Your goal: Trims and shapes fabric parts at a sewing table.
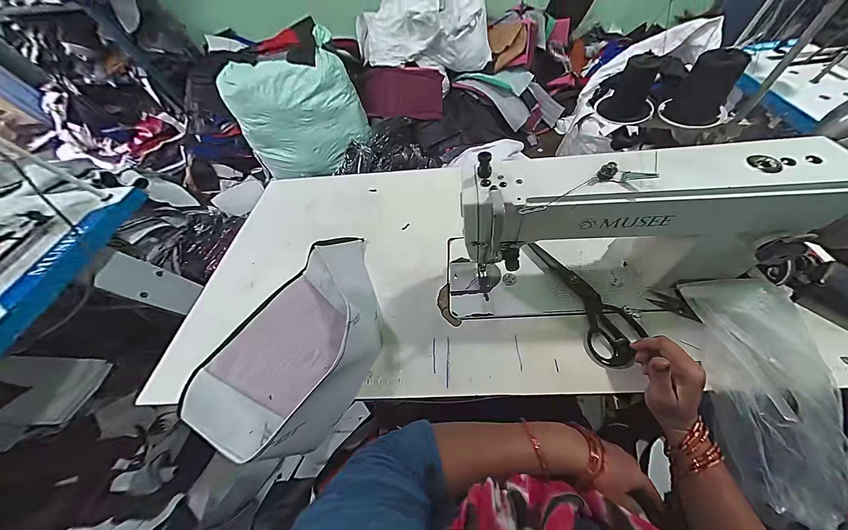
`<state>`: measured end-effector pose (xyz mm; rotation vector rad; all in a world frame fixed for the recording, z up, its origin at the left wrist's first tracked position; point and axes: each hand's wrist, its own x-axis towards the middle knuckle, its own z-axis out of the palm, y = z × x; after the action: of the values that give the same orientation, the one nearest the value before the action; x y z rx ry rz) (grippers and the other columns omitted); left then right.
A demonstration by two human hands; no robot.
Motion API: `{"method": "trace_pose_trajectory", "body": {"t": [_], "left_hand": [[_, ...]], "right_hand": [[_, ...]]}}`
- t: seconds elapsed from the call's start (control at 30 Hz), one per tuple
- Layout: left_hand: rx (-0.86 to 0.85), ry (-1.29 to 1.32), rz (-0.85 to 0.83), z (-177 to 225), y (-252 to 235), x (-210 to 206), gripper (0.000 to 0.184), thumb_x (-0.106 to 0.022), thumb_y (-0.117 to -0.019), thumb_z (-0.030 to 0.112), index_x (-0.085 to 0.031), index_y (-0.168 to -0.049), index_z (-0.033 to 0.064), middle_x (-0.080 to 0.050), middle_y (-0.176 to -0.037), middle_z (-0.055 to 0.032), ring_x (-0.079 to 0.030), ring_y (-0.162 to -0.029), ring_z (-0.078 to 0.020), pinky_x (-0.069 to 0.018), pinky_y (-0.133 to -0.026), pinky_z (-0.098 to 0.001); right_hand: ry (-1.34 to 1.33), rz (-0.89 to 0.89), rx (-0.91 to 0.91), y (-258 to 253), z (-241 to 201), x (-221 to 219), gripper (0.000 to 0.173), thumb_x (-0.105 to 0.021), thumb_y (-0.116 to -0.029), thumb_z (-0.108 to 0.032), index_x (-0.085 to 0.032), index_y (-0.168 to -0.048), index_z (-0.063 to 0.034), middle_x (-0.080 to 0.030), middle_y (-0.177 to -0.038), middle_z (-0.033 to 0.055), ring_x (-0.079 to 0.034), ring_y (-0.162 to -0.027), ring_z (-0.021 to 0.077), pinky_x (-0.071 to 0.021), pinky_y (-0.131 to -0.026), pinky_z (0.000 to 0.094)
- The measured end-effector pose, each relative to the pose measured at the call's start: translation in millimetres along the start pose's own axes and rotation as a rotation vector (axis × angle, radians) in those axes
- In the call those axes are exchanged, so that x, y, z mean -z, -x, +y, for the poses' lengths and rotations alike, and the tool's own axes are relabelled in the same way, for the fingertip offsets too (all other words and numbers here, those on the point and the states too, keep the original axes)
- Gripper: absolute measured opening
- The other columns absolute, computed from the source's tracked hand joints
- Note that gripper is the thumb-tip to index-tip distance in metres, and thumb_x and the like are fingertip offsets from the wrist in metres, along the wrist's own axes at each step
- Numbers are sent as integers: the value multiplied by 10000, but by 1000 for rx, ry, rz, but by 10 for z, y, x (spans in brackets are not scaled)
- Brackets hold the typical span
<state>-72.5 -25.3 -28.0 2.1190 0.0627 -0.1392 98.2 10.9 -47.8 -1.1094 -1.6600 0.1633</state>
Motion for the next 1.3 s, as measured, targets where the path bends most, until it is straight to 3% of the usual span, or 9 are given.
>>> {"method": "trace_pose_trajectory", "body": {"t": [0.13,0.27,0.4,0.53,0.6,0.87,0.97,1.1,1.3], "left_hand": [[150,95,499,322,849,214,280,-553,-1037,85,-686,-1244,-50,-706,-1154,-243,-673,-1141,-363,-501,-1037,-523],[378,-436,1183,241,1770,-26,207,-655,-951,125,-767,-1098,32,-734,-1101,-168,-688,-1080,-346,-530,-924,-541],[992,-838,1515,332,2506,-146,514,-702,-896,278,-654,-1367,76,-578,-1423,-262,-542,-1303,-508,-440,-993,-684],[1456,-385,1326,637,2973,-97,689,-678,-972,345,-435,-1551,61,-460,-1542,-270,-431,-1434,-464,-287,-1156,-667],[1563,-97,1091,716,3102,32,494,-509,-1078,328,-501,-1502,75,-616,-1392,-225,-573,-1320,-394,-393,-1120,-594],[1421,69,984,911,2850,442,448,-351,-1132,311,-562,-1415,36,-677,-1222,-269,-643,-1184,-439,-470,-1010,-622],[1252,114,929,869,2640,462,448,-343,-1134,289,-537,-1431,15,-671,-1209,-283,-641,-1175,-447,-467,-1013,-625],[1226,76,791,783,2409,448,442,-332,-1135,297,-532,-1464,81,-678,-1225,-263,-645,-1178,-442,-473,-1003,-626],[1079,-130,616,757,2590,436,414,-461,-1031,-12,-576,-1420,72,-664,-1256,-269,-619,-1202,-472,-466,-968,-662]], "right_hand": [[12,17,-16,1,-15,18,696,-341,-1097,-492,-647,-908,103,-639,-763,123,-582,-710,3,-493,-677,145],[24,-48,-30,-8,-68,23,671,-329,-1095,-401,-598,-931,192,-632,-789,228,-573,-698,44,-474,-660,166],[-21,-99,-81,-12,-75,56,627,-320,-1098,-345,-567,-956,213,-602,-779,137,-529,-723,-83,-432,-681,85],[-34,-99,-82,-46,-98,34,687,-340,-1096,-391,-562,-916,234,-587,-724,119,-518,-696,-98,-429,-681,76],[-31,-85,-74,-54,-102,19,690,-341,-1092,-391,-564,-899,233,-585,-705,121,-511,-679,-96,-424,-669,74],[-219,11,-109,-1,-304,-54,522,-366,-1111,-376,-622,-900,27,-615,-797,-154,-531,-728,-185,-457,-685,47],[-207,-101,-87,10,-555,-200,500,-382,-1099,-277,-628,-895,108,-646,-810,4,-560,-745,-113,-480,-704,91],[-94,-180,88,-42,-715,-555,544,-389,-1102,-424,-661,-857,-22,-628,-715,57,-583,-679,17,-486,-672,142],[223,-346,60,-252,-905,-541,280,-538,-1015,-75,-679,-956,160,-680,-858,307,-691,-788,395,-567,-748,466]]}}
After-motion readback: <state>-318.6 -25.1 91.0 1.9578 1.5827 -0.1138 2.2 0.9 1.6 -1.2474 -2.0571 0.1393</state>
